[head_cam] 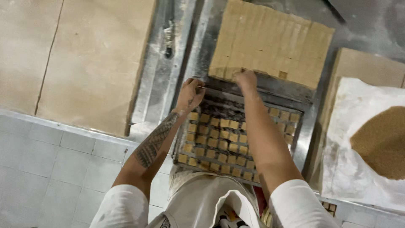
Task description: The person places small dough cubes onto a metal baking tray by hand, picking them up from a larger slab of dough and arranging them in rows.
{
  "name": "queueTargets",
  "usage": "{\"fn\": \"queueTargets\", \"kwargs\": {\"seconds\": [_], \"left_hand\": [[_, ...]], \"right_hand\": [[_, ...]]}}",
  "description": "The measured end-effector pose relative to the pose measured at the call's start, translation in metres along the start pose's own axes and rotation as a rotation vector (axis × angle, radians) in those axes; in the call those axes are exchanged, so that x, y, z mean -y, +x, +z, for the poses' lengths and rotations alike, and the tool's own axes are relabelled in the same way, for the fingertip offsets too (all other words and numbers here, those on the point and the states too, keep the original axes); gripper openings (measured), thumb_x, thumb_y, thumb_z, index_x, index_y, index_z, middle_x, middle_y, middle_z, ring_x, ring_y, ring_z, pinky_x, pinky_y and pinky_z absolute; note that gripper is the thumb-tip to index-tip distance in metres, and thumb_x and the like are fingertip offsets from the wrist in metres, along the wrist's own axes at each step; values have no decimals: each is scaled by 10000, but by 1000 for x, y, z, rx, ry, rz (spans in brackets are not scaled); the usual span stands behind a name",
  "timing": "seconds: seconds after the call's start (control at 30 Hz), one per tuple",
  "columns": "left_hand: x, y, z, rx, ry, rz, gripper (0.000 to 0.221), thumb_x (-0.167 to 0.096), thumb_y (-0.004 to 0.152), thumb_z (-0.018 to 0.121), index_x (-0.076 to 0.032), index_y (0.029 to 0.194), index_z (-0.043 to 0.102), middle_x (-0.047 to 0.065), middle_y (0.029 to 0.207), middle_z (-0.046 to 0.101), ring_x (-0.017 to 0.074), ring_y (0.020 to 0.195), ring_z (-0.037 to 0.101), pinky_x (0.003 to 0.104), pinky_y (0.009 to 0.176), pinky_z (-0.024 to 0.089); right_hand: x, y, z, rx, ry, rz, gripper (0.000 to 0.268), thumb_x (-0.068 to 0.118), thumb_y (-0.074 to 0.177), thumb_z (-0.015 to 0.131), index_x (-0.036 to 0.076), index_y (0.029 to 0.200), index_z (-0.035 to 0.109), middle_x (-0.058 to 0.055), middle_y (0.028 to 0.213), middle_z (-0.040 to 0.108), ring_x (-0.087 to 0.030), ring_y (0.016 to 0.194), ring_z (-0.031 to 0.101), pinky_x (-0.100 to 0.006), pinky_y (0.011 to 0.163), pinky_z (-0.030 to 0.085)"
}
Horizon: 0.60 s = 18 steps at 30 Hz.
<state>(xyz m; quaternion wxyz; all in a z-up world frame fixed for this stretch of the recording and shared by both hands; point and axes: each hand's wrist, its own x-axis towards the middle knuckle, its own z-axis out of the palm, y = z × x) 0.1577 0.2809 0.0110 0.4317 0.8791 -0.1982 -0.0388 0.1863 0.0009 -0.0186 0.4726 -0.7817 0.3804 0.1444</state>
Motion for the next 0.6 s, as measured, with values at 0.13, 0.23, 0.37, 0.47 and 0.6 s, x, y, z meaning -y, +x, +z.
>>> {"fn": "queueTargets", "kwargs": {"seconds": [0.13,0.23,0.37,0.47,0.6], "left_hand": [[9,-8,-42,1,-63,-48,180,-165,944,673,-44,1072,713,156,1104,661,347,1004,652,455,852,538],[14,-24,-64,14,-114,-70,193,-148,920,680,-37,1069,731,166,1114,674,349,1021,661,457,873,538],[22,-30,-85,15,-212,-95,225,-184,908,698,-42,1079,731,154,1084,688,326,969,691,435,849,550],[29,-39,-92,29,-255,-123,218,-177,917,683,-50,1087,733,145,1079,688,301,955,698,420,857,555],[34,-43,-97,59,-274,-171,190,-162,919,686,-39,1055,737,145,1030,697,269,910,693,396,834,561]], "right_hand": [[16,30,21,-80,155,194,420,263,949,720,-11,1247,609,-185,1141,666,-328,982,653,-486,812,536],[8,45,22,-124,250,303,431,252,937,735,-24,1241,603,-205,1146,657,-330,975,644,-492,800,536],[4,60,14,-139,363,354,448,237,920,755,-40,1234,594,-232,1152,645,-332,965,631,-500,783,536],[-7,61,10,-170,243,392,477,257,922,766,-58,1238,597,-240,1164,644,-332,980,617,-499,784,540],[-9,60,15,-217,297,272,424,194,908,779,-74,1195,616,-233,1155,630,-315,943,645,-474,773,577]]}}
